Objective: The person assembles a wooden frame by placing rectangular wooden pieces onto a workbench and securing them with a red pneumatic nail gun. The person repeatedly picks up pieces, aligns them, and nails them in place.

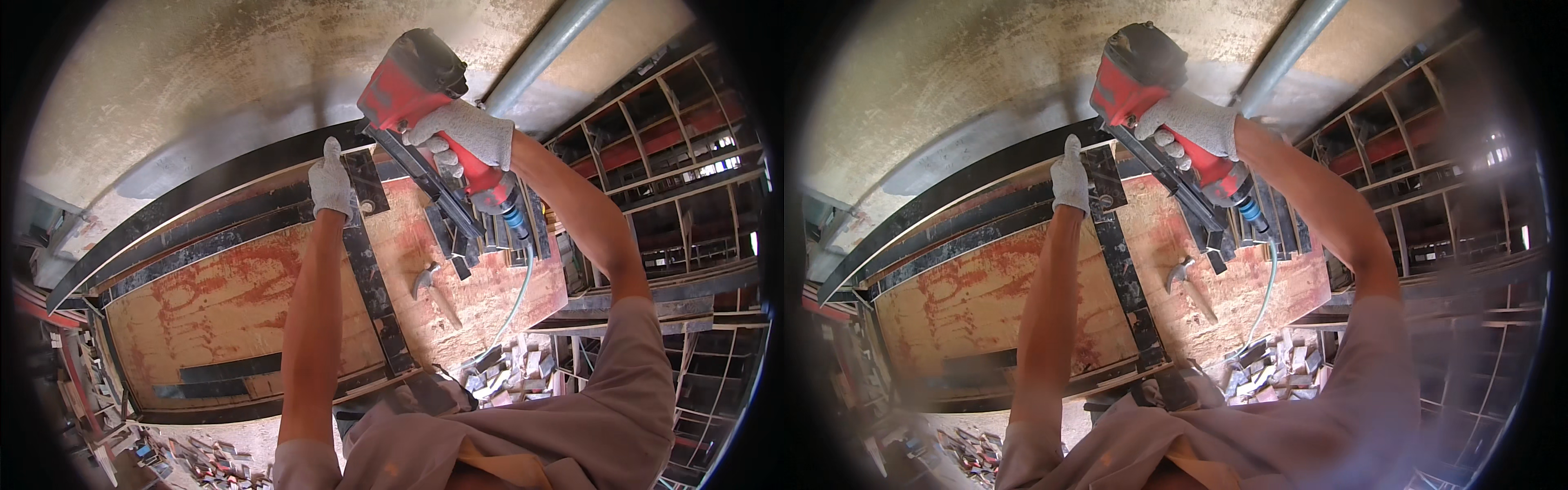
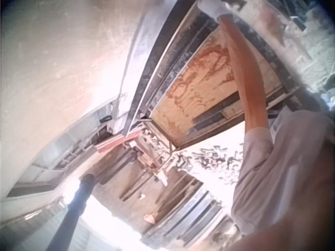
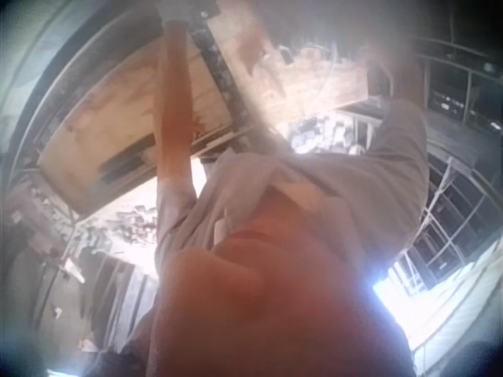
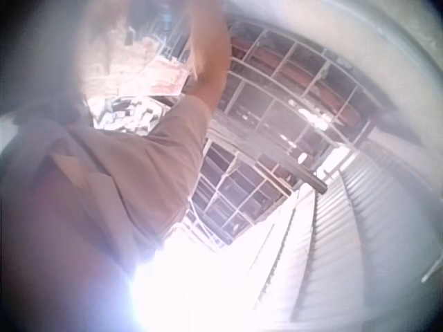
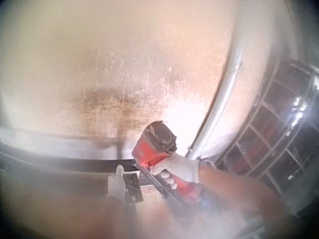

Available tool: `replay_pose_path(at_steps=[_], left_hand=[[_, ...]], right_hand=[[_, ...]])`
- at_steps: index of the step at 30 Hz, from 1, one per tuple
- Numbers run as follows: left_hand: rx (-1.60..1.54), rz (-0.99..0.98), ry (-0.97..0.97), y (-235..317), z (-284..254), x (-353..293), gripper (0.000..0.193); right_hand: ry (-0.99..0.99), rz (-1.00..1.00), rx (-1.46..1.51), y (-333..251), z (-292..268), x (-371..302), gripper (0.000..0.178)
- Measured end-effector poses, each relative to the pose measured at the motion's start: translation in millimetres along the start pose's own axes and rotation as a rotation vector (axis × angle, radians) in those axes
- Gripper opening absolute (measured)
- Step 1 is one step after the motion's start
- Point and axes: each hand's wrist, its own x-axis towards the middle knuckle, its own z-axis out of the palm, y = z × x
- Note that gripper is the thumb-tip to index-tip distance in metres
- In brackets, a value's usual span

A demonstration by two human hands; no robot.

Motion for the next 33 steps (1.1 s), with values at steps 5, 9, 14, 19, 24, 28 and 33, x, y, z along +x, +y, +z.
replay_pose_path(at_steps=[5,9,14,19,24,28,33], left_hand=[[-0.008,-0.017,0.008,4,8,0,0.074],[-0.104,-0.091,-0.018,13,14,-6,0.069],[-0.379,-0.074,-0.253,-15,-27,-2,0.048],[0.446,0.275,-0.169,-117,-120,-108,0.037],[1.271,0.168,-0.056,-237,-399,-189,0.034],[1.649,-0.056,-0.120,-263,-556,-177,0.061],[1.731,0.172,-0.061,-295,-650,-141,0.059]], right_hand=[[-0.025,0.013,0.017,1,-9,2,0.018],[0.020,-0.019,-0.082,-19,-13,-13,0.012],[-0.082,0.221,0.203,15,-1,-56,0.016],[0.209,0.241,0.348,209,-29,-145,0.022],[0.688,0.441,-0.074,426,48,-221,0.009],[0.646,0.672,0.010,528,171,-287,0.013],[0.588,0.844,0.069,565,343,-348,0.017]])
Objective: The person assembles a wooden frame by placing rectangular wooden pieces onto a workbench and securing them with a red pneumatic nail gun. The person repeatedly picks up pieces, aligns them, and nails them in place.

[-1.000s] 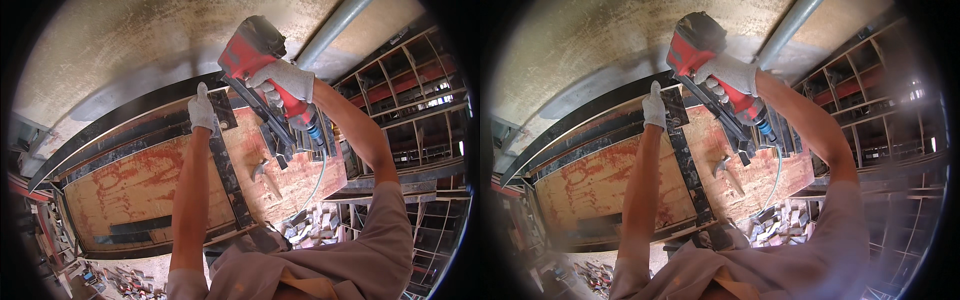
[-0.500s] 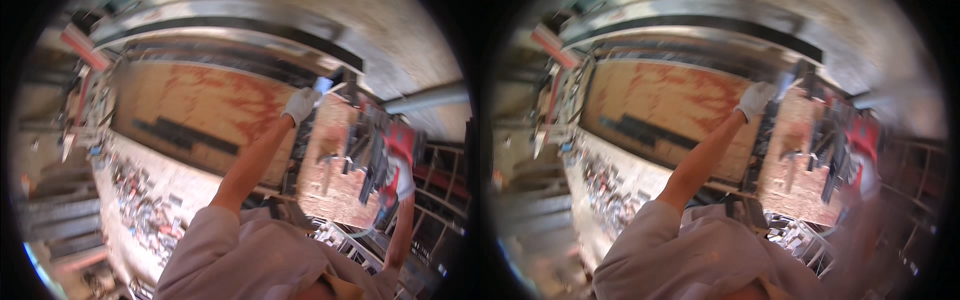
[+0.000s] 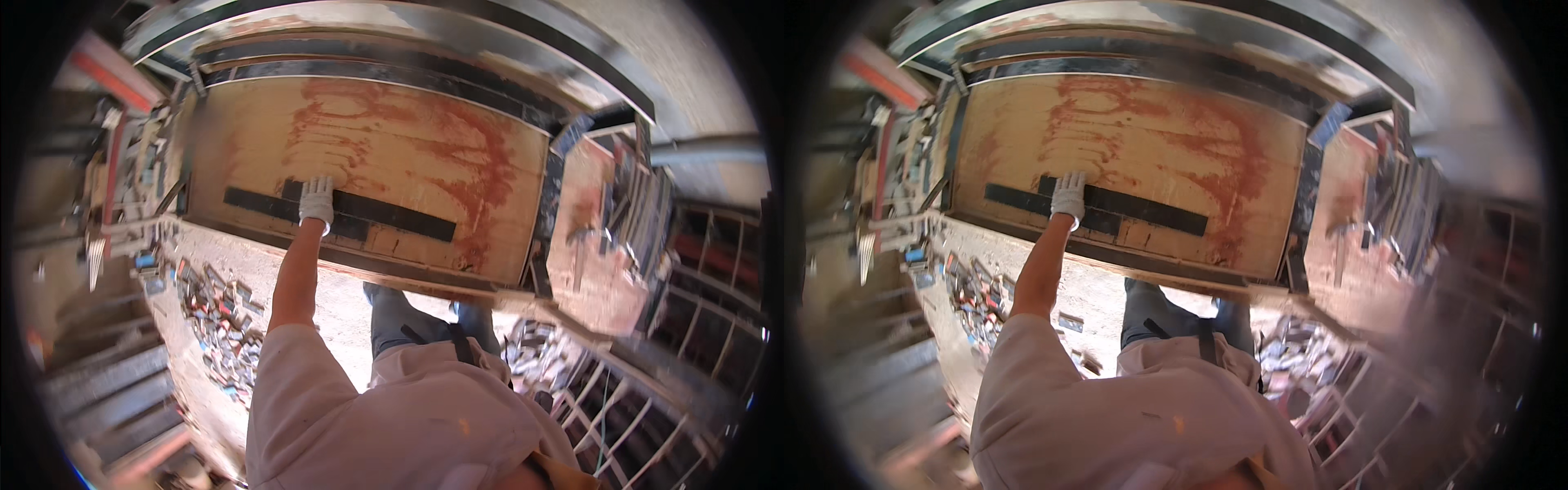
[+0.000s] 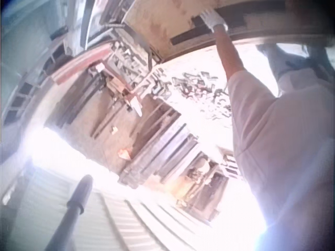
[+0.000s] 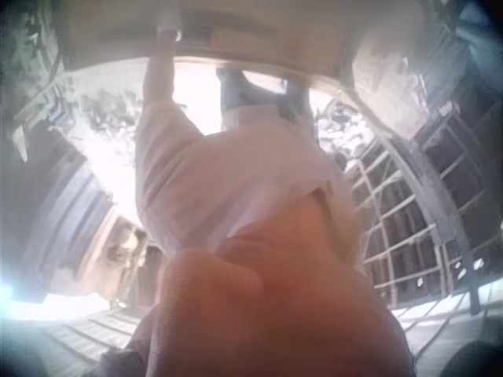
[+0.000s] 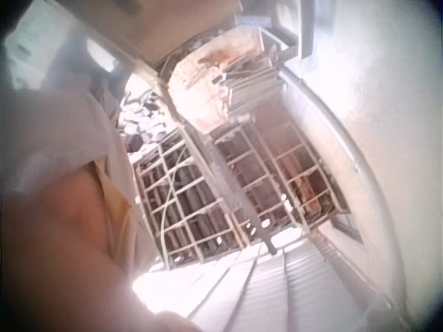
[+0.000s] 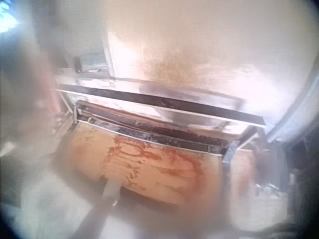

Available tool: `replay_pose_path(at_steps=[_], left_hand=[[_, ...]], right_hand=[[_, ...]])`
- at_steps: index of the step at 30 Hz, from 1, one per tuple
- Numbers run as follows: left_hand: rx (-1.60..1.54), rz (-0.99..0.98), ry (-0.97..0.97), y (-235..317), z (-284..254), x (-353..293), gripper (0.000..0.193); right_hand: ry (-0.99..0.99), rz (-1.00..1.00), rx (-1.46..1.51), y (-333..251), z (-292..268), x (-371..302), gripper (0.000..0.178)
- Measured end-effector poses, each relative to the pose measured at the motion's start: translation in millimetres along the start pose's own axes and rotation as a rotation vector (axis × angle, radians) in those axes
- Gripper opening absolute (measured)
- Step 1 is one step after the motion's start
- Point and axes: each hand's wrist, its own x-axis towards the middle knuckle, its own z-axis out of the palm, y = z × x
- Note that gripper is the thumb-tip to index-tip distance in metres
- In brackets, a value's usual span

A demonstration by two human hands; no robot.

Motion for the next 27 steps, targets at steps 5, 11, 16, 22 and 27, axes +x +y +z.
replay_pose_path(at_steps=[5,11,16,22,27], left_hand=[[-0.115,0.320,-0.149,-14,-16,24,0.052],[-0.326,0.477,-0.187,-25,-63,34,0.049],[-1.405,0.359,-0.868,46,-107,14,0.038],[-2.536,-0.386,-1.556,152,-163,-23,0.021],[-2.691,-0.808,-1.291,203,-215,-20,0.027]], right_hand=[[0.035,0.008,-0.066,78,84,-107,0.022],[-0.011,-0.278,-0.360,179,173,-167,0.028],[-0.068,-0.232,-0.342,204,226,-193,0.028],[0.036,0.038,-0.001,168,218,-193,0.025],[0.094,0.048,0.105,133,166,-167,0.022]])
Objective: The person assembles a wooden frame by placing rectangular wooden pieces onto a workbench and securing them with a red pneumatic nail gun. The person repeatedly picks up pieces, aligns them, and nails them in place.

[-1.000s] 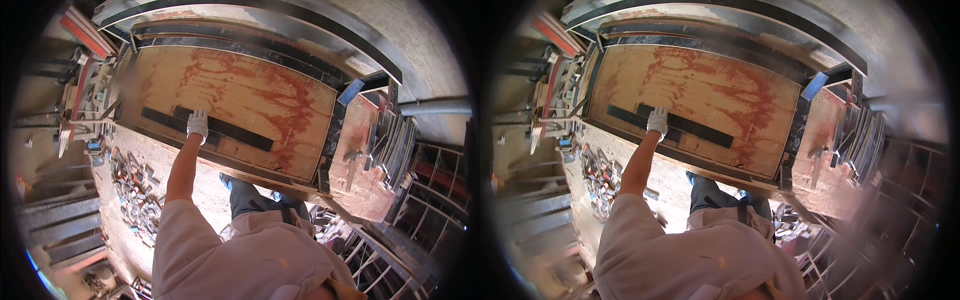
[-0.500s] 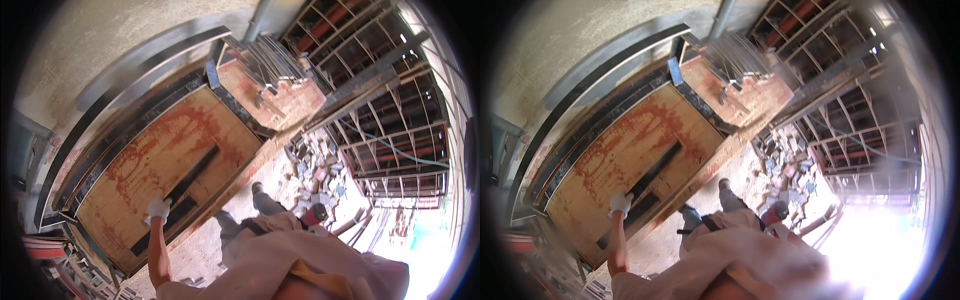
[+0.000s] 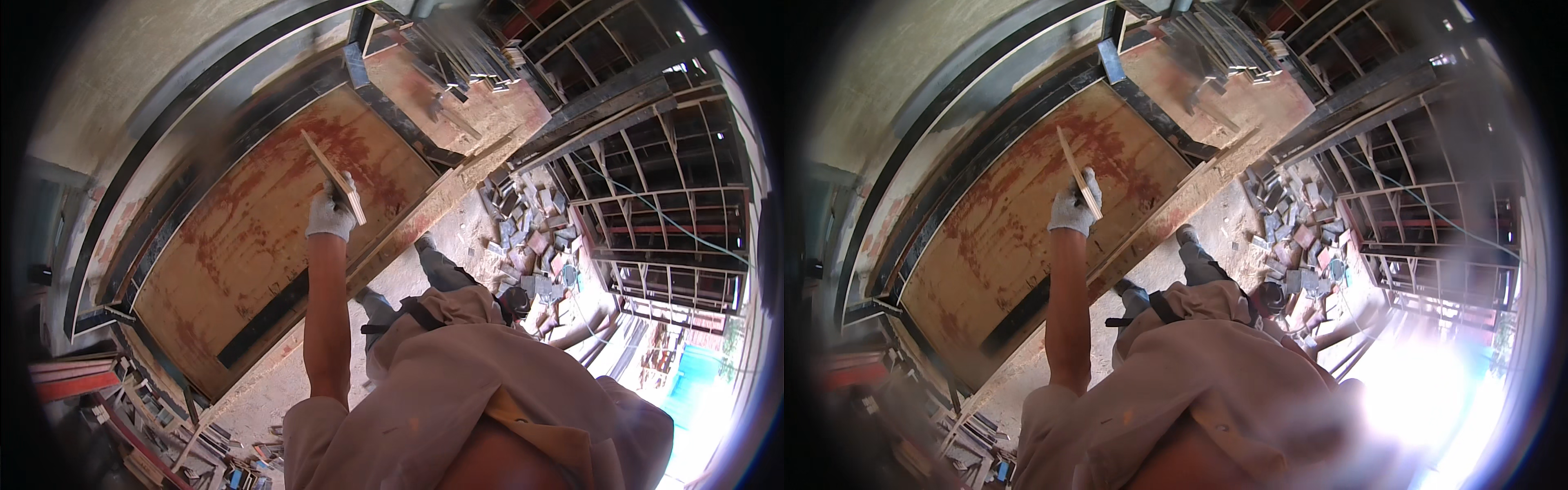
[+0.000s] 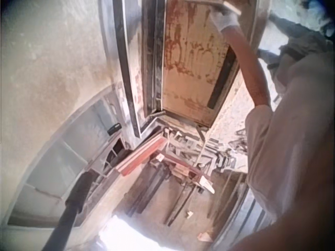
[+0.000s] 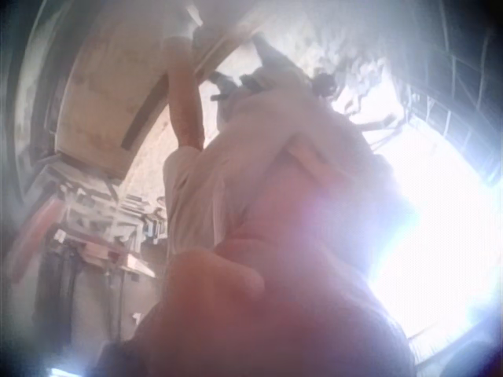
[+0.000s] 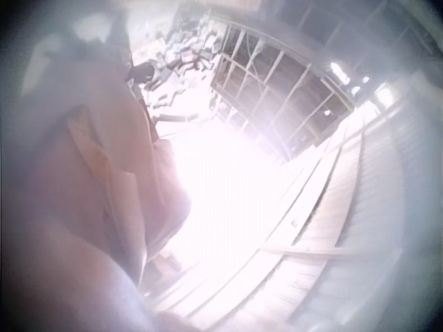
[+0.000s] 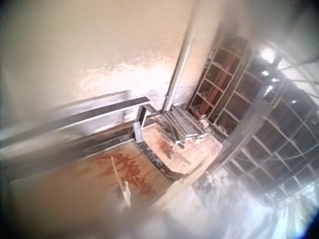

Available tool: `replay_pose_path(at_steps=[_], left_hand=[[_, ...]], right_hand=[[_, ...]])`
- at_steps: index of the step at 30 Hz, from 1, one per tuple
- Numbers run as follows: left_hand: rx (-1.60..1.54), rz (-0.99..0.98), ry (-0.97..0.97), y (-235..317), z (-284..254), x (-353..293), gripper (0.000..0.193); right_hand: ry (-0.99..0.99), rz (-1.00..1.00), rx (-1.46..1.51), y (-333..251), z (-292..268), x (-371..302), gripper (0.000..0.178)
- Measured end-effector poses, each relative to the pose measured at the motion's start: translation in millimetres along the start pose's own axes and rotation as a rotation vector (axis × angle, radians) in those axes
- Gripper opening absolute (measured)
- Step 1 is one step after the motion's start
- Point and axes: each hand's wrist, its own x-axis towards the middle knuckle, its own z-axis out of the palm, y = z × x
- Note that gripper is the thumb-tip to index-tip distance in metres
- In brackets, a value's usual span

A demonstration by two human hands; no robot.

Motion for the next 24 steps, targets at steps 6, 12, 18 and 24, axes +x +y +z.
replay_pose_path(at_steps=[6,12,18,24], left_hand=[[0.162,0.211,-0.051,-19,21,10,0.027],[0.781,0.795,-0.018,-131,59,7,0.042],[0.988,1.181,-0.128,-275,114,31,0.055],[1.166,1.242,-0.103,-358,138,78,0.063]], right_hand=[[-0.002,-0.028,0.084,-46,-62,66,0.019],[-0.048,-0.056,0.185,-82,-129,175,0.016],[-0.187,-0.060,0.296,-106,-180,290,0.014],[-0.188,-0.353,-0.016,-167,-304,373,0.005]])
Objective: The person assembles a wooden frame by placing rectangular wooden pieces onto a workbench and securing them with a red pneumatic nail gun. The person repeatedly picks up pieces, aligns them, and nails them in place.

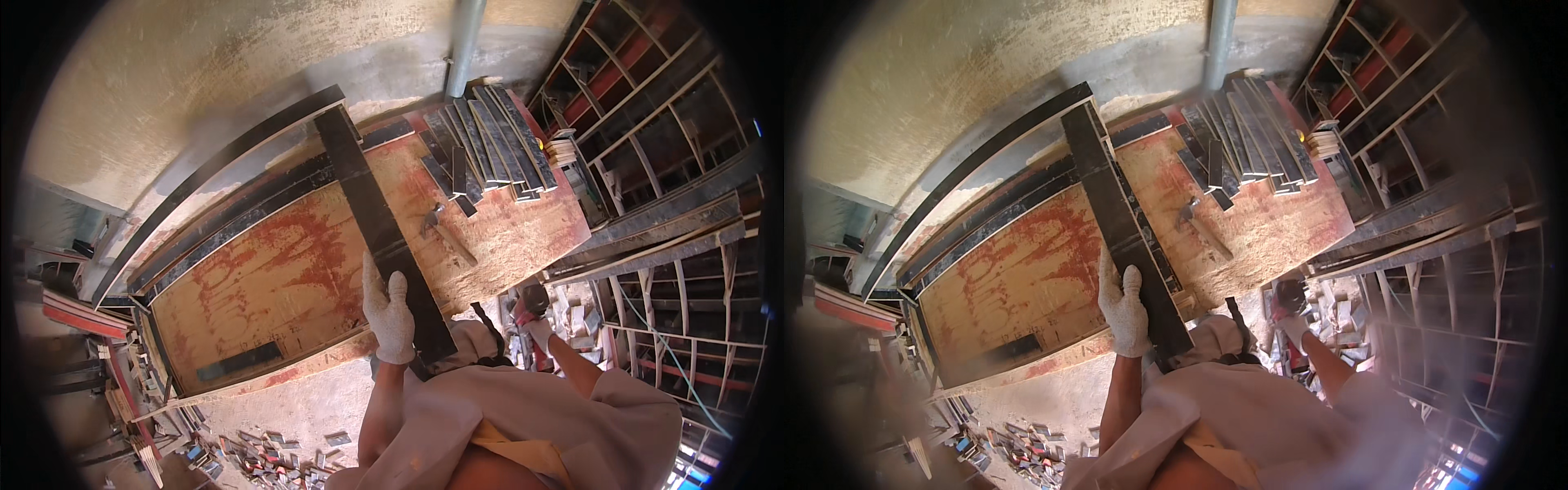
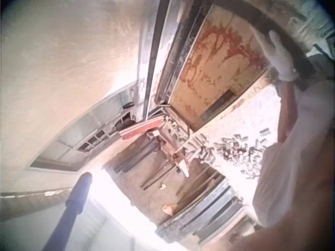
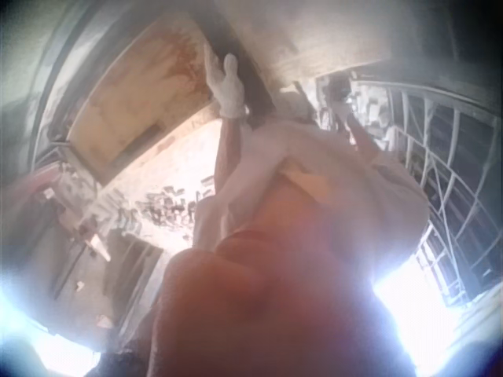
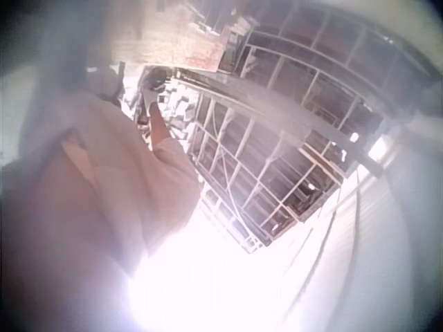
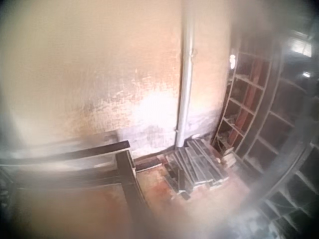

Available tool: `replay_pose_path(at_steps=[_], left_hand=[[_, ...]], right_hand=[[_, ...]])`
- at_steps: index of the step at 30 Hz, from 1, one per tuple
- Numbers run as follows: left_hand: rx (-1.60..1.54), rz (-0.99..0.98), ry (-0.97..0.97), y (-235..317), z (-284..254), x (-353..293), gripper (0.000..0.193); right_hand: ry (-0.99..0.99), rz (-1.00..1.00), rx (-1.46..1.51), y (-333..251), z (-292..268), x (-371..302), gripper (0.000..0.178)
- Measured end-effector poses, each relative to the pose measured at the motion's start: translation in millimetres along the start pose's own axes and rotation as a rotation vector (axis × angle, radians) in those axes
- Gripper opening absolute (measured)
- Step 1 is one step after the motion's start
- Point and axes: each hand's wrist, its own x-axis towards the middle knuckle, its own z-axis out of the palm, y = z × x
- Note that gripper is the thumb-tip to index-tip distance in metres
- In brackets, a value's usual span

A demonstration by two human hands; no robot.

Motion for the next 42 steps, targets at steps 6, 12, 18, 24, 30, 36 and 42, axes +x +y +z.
replay_pose_path(at_steps=[6,12,18,24,30,36,42], left_hand=[[0.132,-0.034,0.040,-15,33,29,0.060],[0.174,0.011,0.126,-29,52,38,0.060],[0.136,-0.061,0.052,8,72,43,0.062],[0.259,-0.139,-0.428,-15,95,24,0.058],[0.012,-0.077,-0.114,19,57,42,0.061],[0.068,-0.152,0.056,-11,36,38,0.060],[0.058,-0.158,0.103,-14,36,37,0.059]], right_hand=[[-0.010,0.143,0.187,-64,-34,34,0.009],[-0.115,0.219,0.249,-76,-10,46,0.013],[-0.166,0.190,0.270,-74,16,44,0.016],[-0.160,0.189,0.282,-98,23,31,0.015],[-0.120,0.179,0.300,-124,10,21,0.014],[-0.086,-0.012,0.256,-127,6,35,0.016],[-0.091,0.074,0.305,-138,4,46,0.024]])
